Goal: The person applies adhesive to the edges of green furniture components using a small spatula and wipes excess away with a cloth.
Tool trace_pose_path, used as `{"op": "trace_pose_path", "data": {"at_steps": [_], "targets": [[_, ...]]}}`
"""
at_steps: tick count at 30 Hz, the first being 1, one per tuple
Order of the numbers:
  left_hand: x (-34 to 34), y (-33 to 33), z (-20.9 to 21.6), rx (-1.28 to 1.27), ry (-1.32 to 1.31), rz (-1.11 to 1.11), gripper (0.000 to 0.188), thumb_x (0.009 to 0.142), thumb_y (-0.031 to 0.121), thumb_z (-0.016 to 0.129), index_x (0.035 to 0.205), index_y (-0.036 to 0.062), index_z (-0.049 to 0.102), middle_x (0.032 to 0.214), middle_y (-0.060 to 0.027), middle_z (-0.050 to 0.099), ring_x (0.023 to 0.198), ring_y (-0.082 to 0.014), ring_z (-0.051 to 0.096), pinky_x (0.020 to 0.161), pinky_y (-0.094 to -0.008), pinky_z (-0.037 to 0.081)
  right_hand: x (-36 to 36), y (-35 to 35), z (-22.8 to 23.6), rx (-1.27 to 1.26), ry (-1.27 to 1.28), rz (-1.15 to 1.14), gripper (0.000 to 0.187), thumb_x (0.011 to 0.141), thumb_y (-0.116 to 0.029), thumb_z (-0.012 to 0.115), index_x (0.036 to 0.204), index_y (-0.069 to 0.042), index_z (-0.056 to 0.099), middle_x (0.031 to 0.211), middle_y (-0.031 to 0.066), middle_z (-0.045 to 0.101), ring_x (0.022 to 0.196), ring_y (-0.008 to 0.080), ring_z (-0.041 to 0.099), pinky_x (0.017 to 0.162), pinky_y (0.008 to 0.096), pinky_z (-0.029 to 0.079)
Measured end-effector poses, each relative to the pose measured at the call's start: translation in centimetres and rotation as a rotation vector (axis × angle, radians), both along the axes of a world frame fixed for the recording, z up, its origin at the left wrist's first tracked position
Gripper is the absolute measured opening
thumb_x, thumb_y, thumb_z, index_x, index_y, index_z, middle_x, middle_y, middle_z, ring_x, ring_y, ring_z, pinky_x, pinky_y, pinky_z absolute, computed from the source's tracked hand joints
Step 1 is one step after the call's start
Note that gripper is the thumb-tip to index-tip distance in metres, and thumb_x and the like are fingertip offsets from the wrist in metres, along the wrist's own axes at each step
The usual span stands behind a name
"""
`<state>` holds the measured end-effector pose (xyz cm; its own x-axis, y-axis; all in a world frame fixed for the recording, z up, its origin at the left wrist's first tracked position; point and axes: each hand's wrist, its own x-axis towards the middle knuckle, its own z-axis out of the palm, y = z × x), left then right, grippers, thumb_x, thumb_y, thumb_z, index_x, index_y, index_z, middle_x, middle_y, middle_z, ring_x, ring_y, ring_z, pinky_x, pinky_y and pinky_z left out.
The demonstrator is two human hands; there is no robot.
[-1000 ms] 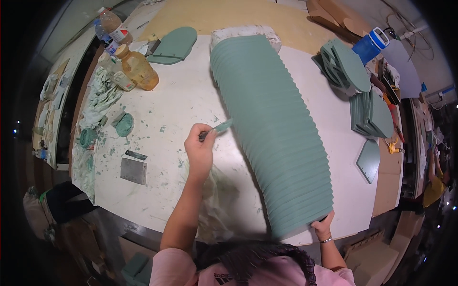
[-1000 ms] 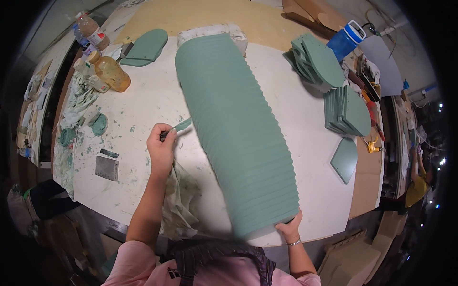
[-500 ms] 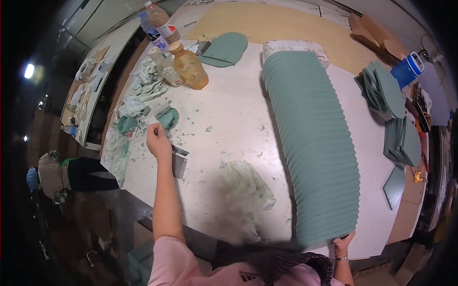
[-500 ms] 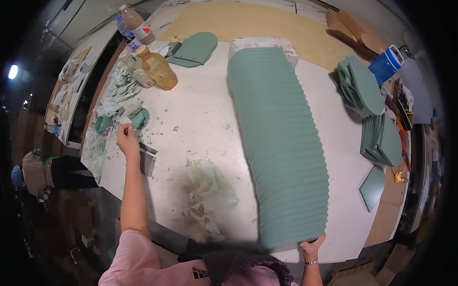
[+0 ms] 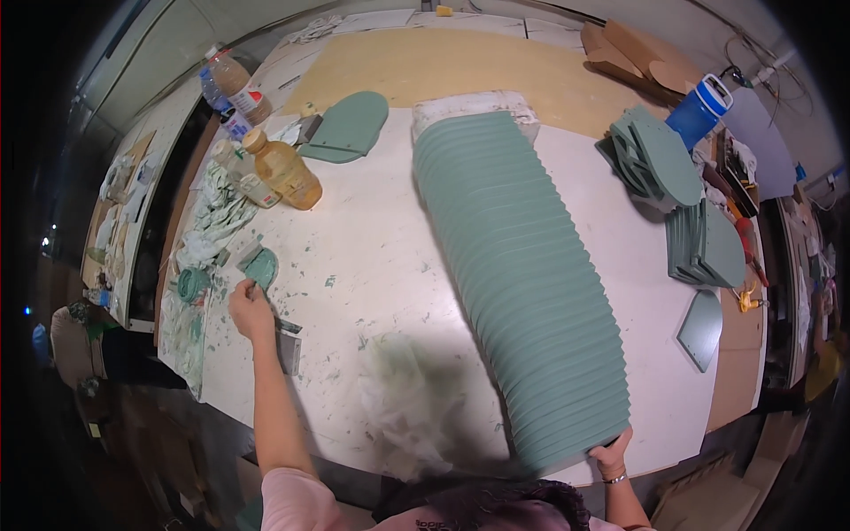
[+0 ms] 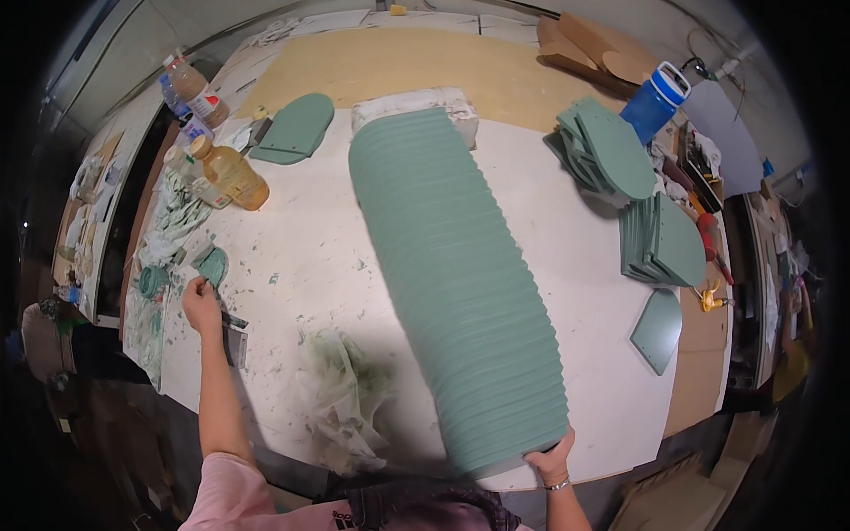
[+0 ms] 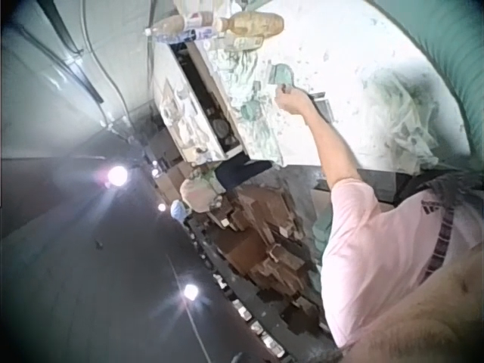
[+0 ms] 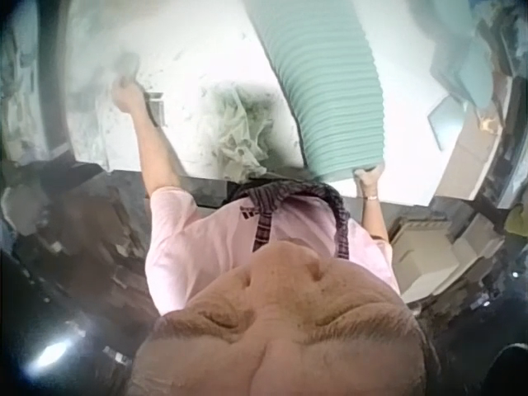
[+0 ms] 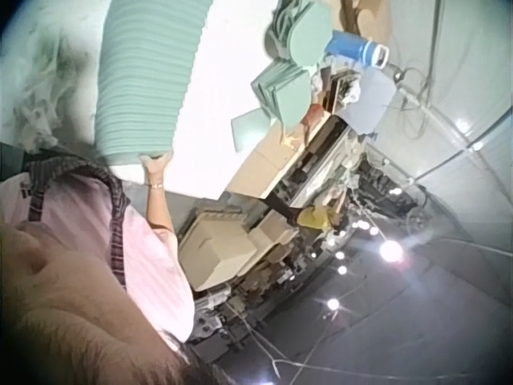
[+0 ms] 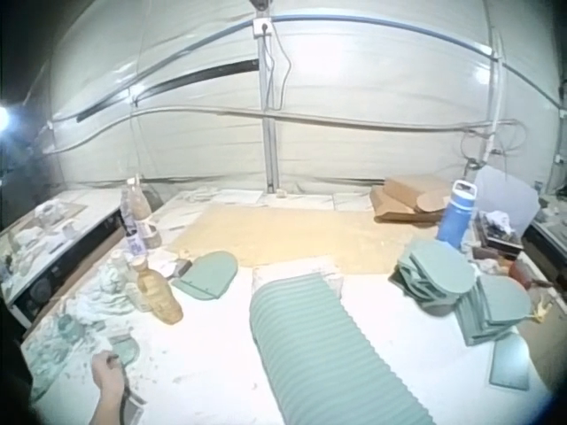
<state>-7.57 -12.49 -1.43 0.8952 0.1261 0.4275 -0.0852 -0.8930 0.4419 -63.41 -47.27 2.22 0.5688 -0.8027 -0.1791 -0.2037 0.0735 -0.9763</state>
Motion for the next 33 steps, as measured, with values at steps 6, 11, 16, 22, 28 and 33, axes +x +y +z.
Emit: {"op": "trace_pose_path", "data": {"at_steps": [6, 11, 16, 22, 28, 33], "targets": [[-2.4, -0.6, 2.9, -0.205, 0.05, -0.203, 0.016, 0.089, 0.012, 0.065, 0.102, 0.0068, 0.072, 0.088, -0.0111, 0.072, 0.079, -0.0188, 0.067, 0.074, -0.0336, 0.052, -3.5, 0.9, -2.5, -0.15, 0.025, -0.018, 0.098, 0.052, -0.06, 0.094, 0.114, 0.008, 0.059, 0.101, 0.0087, 0.066, 0.091, 0.0181, 0.062, 0.084, 0.0336, 0.051], [-1.7, -0.1, 5.6, -0.52, 0.061, -0.196, 0.014, 0.093, 0.008, 0.061, 0.102, 0.0031, 0.071, 0.077, -0.0057, 0.07, 0.068, -0.013, 0.063, 0.067, -0.0288, 0.05, -4.8, 0.7, -3.2, -0.044, 0.04, 0.015, 0.109, 0.053, -0.064, 0.092, 0.125, 0.008, 0.052, 0.113, 0.0118, 0.061, 0.102, 0.0222, 0.059, 0.09, 0.0378, 0.049], [-1.2, 8.5, 5.8, -0.332, 0.102, -0.145, 0.013, 0.094, 0.004, 0.059, 0.102, 0.0, 0.069, 0.076, -0.0039, 0.066, 0.066, -0.0105, 0.06, 0.064, -0.0259, 0.048, -8.7, 0.6, -7.4, -0.066, 0.074, 0.0, 0.121, 0.052, -0.067, 0.09, 0.134, 0.007, 0.042, 0.127, 0.0145, 0.053, 0.114, 0.0261, 0.053, 0.097, 0.042, 0.046], [1.6, 4.1, 5.1, 0.14, 0.011, -0.233, 0.025, 0.084, 0.01, 0.069, 0.109, 0.0039, 0.069, 0.099, -0.0166, 0.07, 0.093, -0.0352, 0.065, 0.084, -0.0425, 0.05, -10.2, 0.3, -7.0, -0.084, 0.177, 0.018, 0.126, 0.061, -0.072, 0.083, 0.144, 0.004, 0.028, 0.14, 0.0169, 0.04, 0.129, 0.0291, 0.04, 0.109, 0.0452, 0.034], [8.2, 6.5, 3.6, 0.394, 0.168, -0.29, 0.035, 0.08, 0.008, 0.072, 0.115, 0.0041, 0.068, 0.106, -0.0184, 0.066, 0.102, -0.0386, 0.06, 0.089, -0.0463, 0.047, -5.0, 0.5, -4.3, 0.034, 0.035, 0.072, 0.117, 0.052, -0.058, 0.095, 0.134, 0.007, 0.043, 0.122, 0.013, 0.057, 0.111, 0.0232, 0.056, 0.094, 0.0414, 0.048], [4.0, -0.5, 6.1, 0.158, -0.022, -0.315, 0.036, 0.079, 0.007, 0.071, 0.115, 0.0035, 0.067, 0.107, -0.0165, 0.066, 0.101, -0.0359, 0.06, 0.091, -0.0433, 0.047, -4.8, 0.7, -4.3, -0.074, -0.019, 0.002, 0.108, 0.052, -0.057, 0.095, 0.126, 0.008, 0.051, 0.114, 0.0122, 0.061, 0.104, 0.0216, 0.059, 0.09, 0.0381, 0.05]]}}
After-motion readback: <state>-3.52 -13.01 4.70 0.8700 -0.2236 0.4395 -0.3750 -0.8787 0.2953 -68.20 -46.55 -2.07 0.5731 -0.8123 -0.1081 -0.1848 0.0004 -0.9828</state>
